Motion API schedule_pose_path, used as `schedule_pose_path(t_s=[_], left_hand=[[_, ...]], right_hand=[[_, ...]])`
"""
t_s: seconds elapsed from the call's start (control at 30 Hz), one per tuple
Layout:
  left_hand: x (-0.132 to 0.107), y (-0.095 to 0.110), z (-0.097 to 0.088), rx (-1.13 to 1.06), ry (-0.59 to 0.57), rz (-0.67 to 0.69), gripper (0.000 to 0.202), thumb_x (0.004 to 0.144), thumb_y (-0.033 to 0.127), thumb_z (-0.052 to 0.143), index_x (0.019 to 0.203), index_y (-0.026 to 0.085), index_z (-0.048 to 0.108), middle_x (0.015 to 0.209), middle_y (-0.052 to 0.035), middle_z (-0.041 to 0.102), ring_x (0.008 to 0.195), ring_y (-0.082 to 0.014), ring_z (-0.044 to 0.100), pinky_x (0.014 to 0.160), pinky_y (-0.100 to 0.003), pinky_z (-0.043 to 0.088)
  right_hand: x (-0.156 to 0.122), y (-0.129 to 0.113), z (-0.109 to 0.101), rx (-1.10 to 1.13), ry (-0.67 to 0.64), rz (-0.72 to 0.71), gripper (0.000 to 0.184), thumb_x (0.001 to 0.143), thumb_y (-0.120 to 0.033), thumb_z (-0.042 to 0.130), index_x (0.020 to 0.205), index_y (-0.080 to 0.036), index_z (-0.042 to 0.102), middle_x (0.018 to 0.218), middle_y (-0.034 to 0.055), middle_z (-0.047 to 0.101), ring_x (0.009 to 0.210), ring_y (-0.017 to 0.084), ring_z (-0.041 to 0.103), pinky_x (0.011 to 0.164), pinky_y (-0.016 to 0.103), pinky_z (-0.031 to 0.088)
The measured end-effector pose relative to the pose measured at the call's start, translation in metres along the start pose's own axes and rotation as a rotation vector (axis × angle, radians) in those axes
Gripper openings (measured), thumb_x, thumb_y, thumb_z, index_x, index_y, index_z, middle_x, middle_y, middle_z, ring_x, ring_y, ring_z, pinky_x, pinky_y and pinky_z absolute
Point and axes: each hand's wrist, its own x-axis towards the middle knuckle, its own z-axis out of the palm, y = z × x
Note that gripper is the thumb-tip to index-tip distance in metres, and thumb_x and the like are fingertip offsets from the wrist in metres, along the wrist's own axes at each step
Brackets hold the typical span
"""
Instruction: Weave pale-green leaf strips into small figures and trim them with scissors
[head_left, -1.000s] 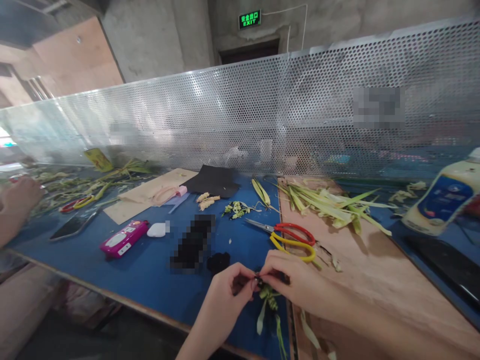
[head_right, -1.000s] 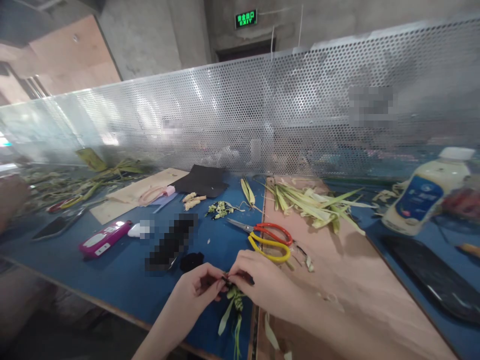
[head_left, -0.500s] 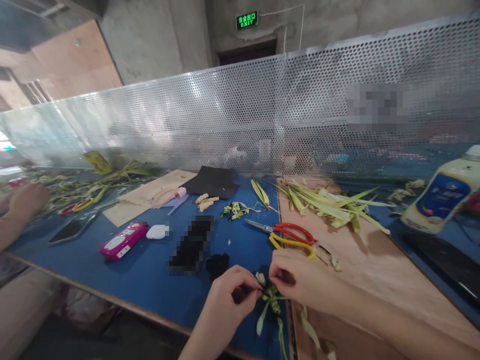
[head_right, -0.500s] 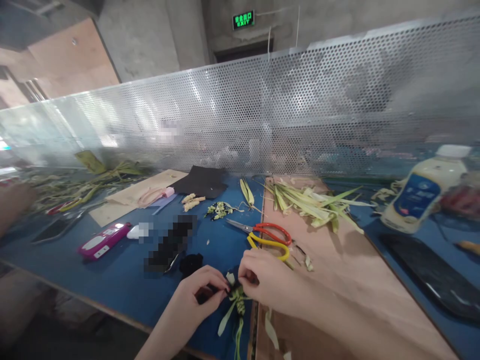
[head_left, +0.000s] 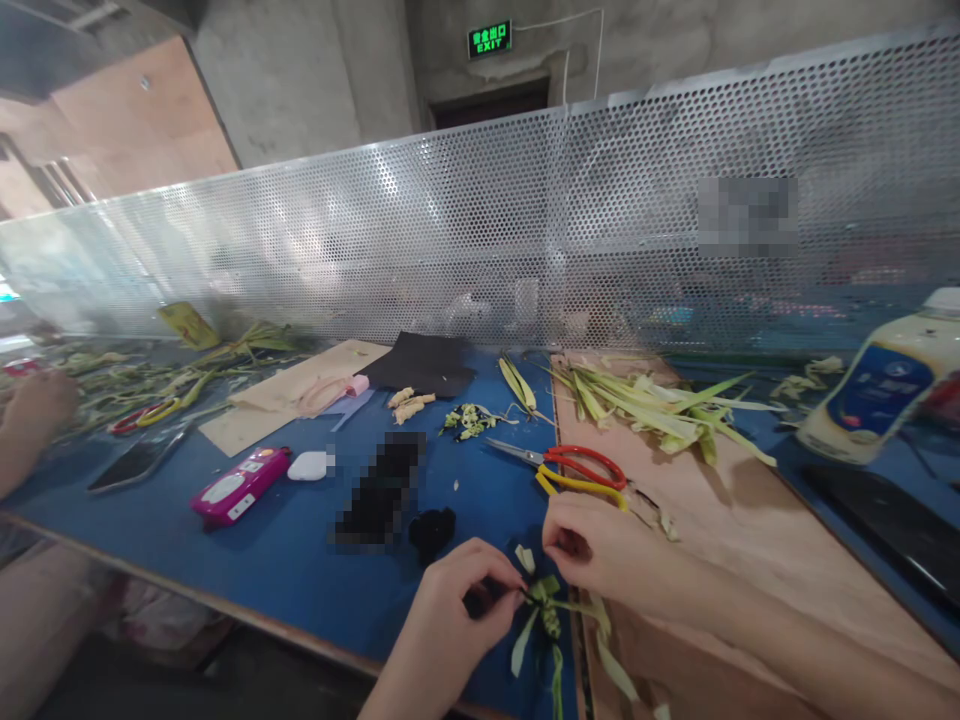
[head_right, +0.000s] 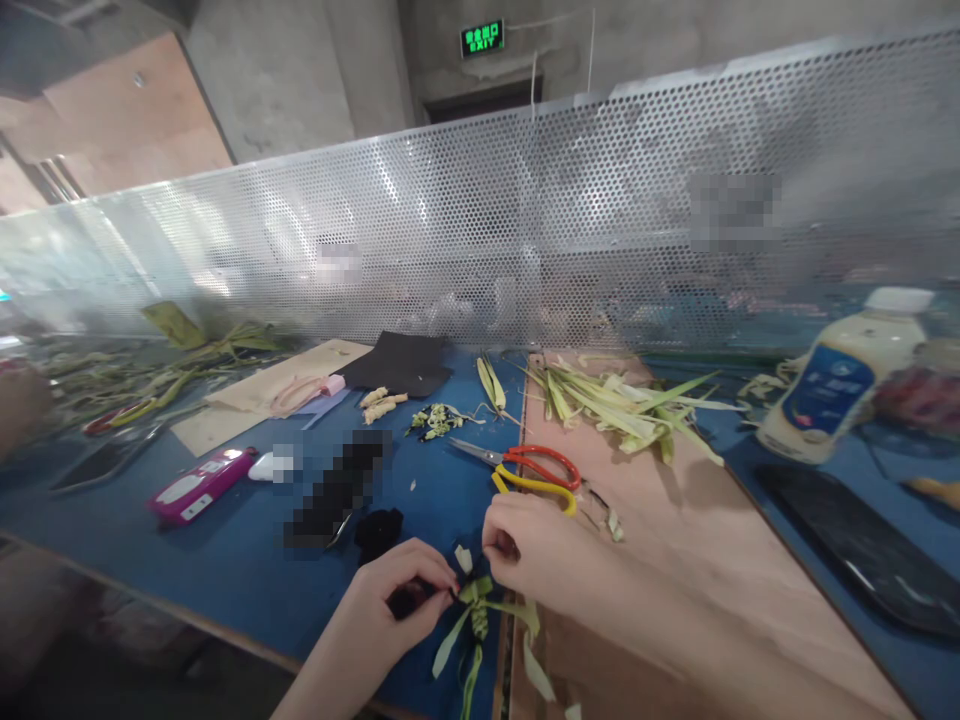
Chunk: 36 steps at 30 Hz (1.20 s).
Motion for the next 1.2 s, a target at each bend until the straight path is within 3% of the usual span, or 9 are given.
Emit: schedule_pose_path(t_s=[0.3,0.4,0.5,0.6,0.8,1.03,1.2], left_hand=[[0.001,-0.003,0.0,-0.043,0.12,-0.004,0.011,0.075,0.013,0.052,0.072,0.017,0.062,0.087,-0.0065,0.064,0.078,-0.0159,0.062,0.06,-0.021,0.047],[-0.001,-0.005,0.001,0.07,0.166,0.037,0.011,0.076,0.013,0.052,0.073,0.018,0.062,0.084,-0.0054,0.065,0.077,-0.0167,0.061,0.063,-0.024,0.047],[-0.002,-0.007,0.003,0.243,0.2,0.135,0.014,0.075,0.01,0.051,0.074,0.019,0.061,0.083,-0.005,0.066,0.079,-0.0183,0.059,0.071,-0.03,0.046],[-0.001,-0.01,0.004,0.339,0.152,0.203,0.018,0.074,0.004,0.048,0.074,0.019,0.058,0.091,-0.006,0.066,0.084,-0.0196,0.057,0.076,-0.034,0.046],[0.002,-0.012,0.005,0.355,0.026,0.22,0.02,0.075,0.003,0.042,0.078,0.02,0.052,0.102,-0.0075,0.063,0.093,-0.0204,0.055,0.081,-0.036,0.045],[0.0,-0.012,0.006,0.392,0.0,0.147,0.019,0.078,0.004,0.04,0.081,0.021,0.049,0.099,-0.0071,0.064,0.092,-0.0205,0.057,0.08,-0.036,0.045],[-0.002,-0.011,0.005,0.43,-0.018,0.085,0.018,0.077,0.005,0.041,0.08,0.022,0.046,0.103,-0.007,0.064,0.094,-0.0222,0.057,0.08,-0.04,0.043]], right_hand=[[0.001,-0.003,0.013,0.238,0.008,0.159,0.01,0.084,-0.017,0.042,0.08,-0.018,0.052,0.067,-0.0019,0.059,0.059,0.01,0.055,0.051,0.019,0.042],[0.002,-0.003,0.017,0.23,0.067,0.163,0.009,0.083,-0.017,0.045,0.079,-0.018,0.053,0.07,-0.0007,0.058,0.061,0.011,0.054,0.052,0.02,0.043],[0.004,-0.003,0.017,0.174,0.14,0.106,0.009,0.079,-0.013,0.049,0.074,-0.018,0.054,0.079,0.0018,0.058,0.073,0.014,0.053,0.066,0.026,0.044],[0.004,-0.003,0.016,0.101,0.182,0.033,0.012,0.077,-0.008,0.051,0.07,-0.018,0.054,0.083,0.0034,0.057,0.083,0.017,0.05,0.078,0.033,0.041],[0.001,-0.002,0.018,0.002,0.184,-0.043,0.014,0.075,-0.005,0.052,0.07,-0.018,0.056,0.085,0.0038,0.058,0.083,0.019,0.048,0.077,0.037,0.04],[-0.003,-0.004,0.018,-0.121,0.187,-0.073,0.016,0.073,-0.003,0.053,0.069,-0.018,0.056,0.095,0.004,0.057,0.095,0.021,0.046,0.083,0.039,0.04],[-0.006,-0.007,0.012,-0.169,0.104,-0.05,0.016,0.067,-0.003,0.053,0.065,-0.019,0.054,0.107,0.004,0.055,0.104,0.023,0.042,0.085,0.042,0.038]])
